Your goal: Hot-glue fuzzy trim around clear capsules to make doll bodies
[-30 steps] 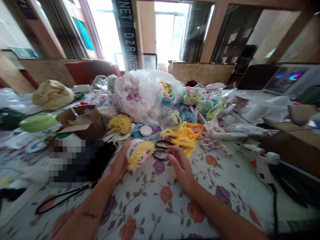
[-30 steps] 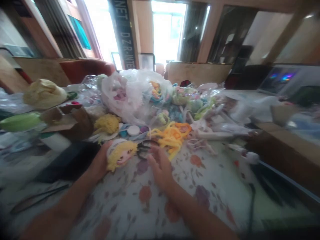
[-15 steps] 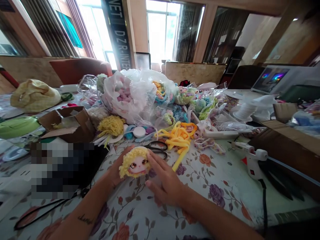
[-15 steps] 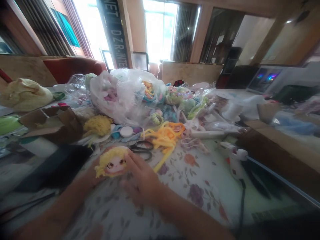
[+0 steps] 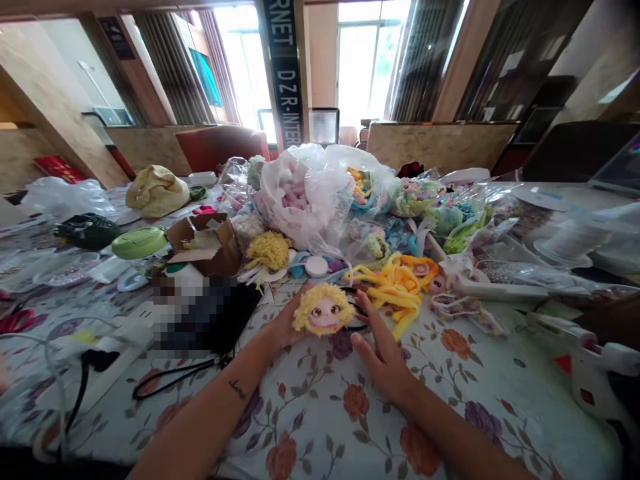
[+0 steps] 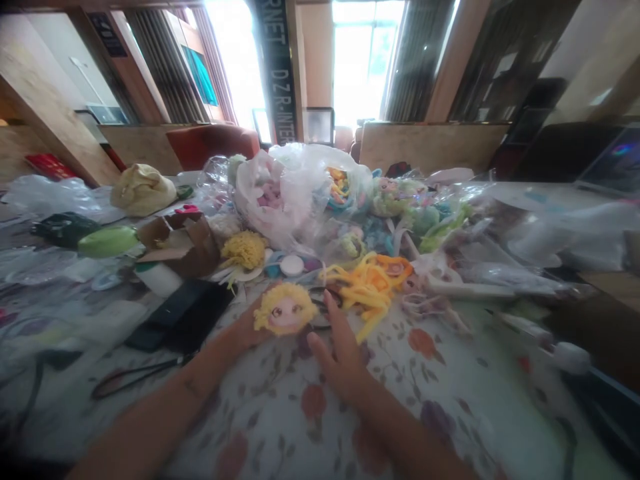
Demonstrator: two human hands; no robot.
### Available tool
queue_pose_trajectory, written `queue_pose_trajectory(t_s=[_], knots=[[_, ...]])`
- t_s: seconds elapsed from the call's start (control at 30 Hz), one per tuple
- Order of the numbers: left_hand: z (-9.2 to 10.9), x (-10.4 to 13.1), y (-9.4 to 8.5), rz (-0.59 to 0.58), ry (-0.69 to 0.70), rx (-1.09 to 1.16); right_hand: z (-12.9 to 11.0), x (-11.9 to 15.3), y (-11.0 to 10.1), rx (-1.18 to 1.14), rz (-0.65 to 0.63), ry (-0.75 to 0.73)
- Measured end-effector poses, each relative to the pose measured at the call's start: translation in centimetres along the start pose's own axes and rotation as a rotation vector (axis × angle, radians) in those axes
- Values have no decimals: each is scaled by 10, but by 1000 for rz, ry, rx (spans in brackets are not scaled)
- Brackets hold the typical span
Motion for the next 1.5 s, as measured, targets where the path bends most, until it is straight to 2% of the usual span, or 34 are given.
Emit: queue_pose_trajectory(t_s=[0.1,0.2,0.37,0.5,0.57,0.6,0.67,0.73,0.87,1.03,1.13,1.23,1.33,1.43,1.5], knots=[[-8,-5,5,-64,-125,40,-5,3,11,50,-152,-65],[-12,-4,7,-102,-179,61,-5,3,13,63,-183,-93],[-14,0,5,-114,-236,120,15,0,-2,-14,13,122],[-12,5,-3,-78,-212,124,20,1,-12,-26,124,172],[-9,10,-15,27,-190,30,22,2,-14,-11,135,179],[-5,13,-25,123,-160,-54,22,2,-15,3,142,174],[13,21,-43,357,3,-311,22,0,-19,38,165,138],[29,27,-50,490,159,-566,23,-4,-25,80,189,99],[34,25,-44,526,257,-831,27,-14,-39,195,211,48],[37,38,-37,681,383,-1052,24,-26,-49,301,183,-125],[40,45,-36,731,500,-1235,27,-27,-55,311,229,-129],[36,45,-32,704,577,-1456,28,-26,-58,319,271,-114],[25,41,-27,641,550,-1601,23,-33,-67,338,301,-126],[20,44,-22,619,522,-1627,17,-51,-84,378,344,-136],[22,50,-22,630,525,-1566,17,-71,-95,432,320,-131]])
Point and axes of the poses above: each hand's wrist, its own x-axis away from the middle knuckle, its own y-axis out of the palm, z = x × y, the point moved 7 cm from there along -x, towards the middle knuckle, and after that the axes turned 14 degrees about -y, right-handed, at the moved point
